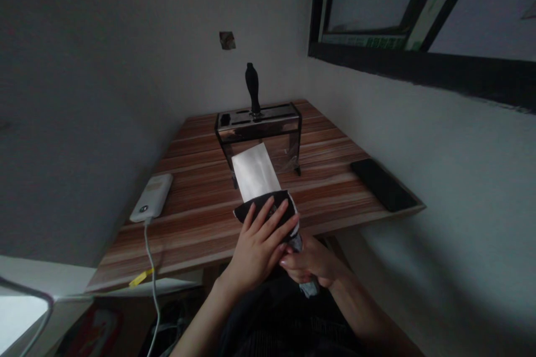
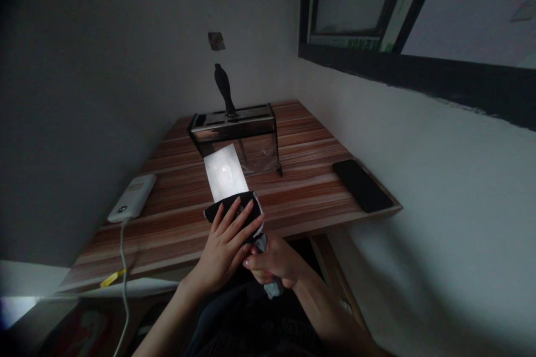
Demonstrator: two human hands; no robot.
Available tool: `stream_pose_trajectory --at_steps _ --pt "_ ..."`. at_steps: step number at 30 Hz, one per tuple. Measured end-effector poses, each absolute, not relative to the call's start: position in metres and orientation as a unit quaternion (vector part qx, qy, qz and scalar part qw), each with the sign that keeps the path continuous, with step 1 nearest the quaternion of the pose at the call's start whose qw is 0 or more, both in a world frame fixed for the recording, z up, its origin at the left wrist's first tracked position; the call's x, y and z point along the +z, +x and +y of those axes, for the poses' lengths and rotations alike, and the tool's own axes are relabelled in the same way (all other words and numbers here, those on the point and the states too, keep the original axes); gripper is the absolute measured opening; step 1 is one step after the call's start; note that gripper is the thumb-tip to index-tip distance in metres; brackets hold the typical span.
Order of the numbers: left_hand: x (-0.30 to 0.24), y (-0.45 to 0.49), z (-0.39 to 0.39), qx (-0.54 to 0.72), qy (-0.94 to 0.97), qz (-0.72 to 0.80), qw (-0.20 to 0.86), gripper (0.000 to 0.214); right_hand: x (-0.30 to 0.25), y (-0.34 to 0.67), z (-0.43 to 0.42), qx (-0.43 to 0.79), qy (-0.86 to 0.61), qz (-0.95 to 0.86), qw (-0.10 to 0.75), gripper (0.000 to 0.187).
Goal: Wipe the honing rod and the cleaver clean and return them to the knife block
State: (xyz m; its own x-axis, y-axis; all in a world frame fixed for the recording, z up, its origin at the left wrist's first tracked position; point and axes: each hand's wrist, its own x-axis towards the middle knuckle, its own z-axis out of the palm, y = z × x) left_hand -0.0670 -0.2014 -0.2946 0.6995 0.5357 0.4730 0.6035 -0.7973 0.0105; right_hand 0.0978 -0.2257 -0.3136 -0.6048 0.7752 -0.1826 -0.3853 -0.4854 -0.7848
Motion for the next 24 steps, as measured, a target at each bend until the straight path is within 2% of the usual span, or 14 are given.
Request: stream_pose_trajectory --at_steps 7,17,24 --pt "-0.291 -0.068 -0.204 -0.216 -0.927 -0.299 0.068 0.055 -0.309 0.1 -0.225 0.806 -0.279 -0.376 0.362 0.038" --pt "-0.287 -0.07 -0.202 -0.185 -0.939 -0.289 0.034 0.058 -0.299 0.103 -0.224 0.775 -0.307 -0.423 0.356 0.04" --pt "-0.278 -0.074 -0.198 -0.153 -0.951 -0.266 -0.018 0.067 -0.314 0.106 -0.223 0.829 -0.279 -0.334 0.351 0.045"
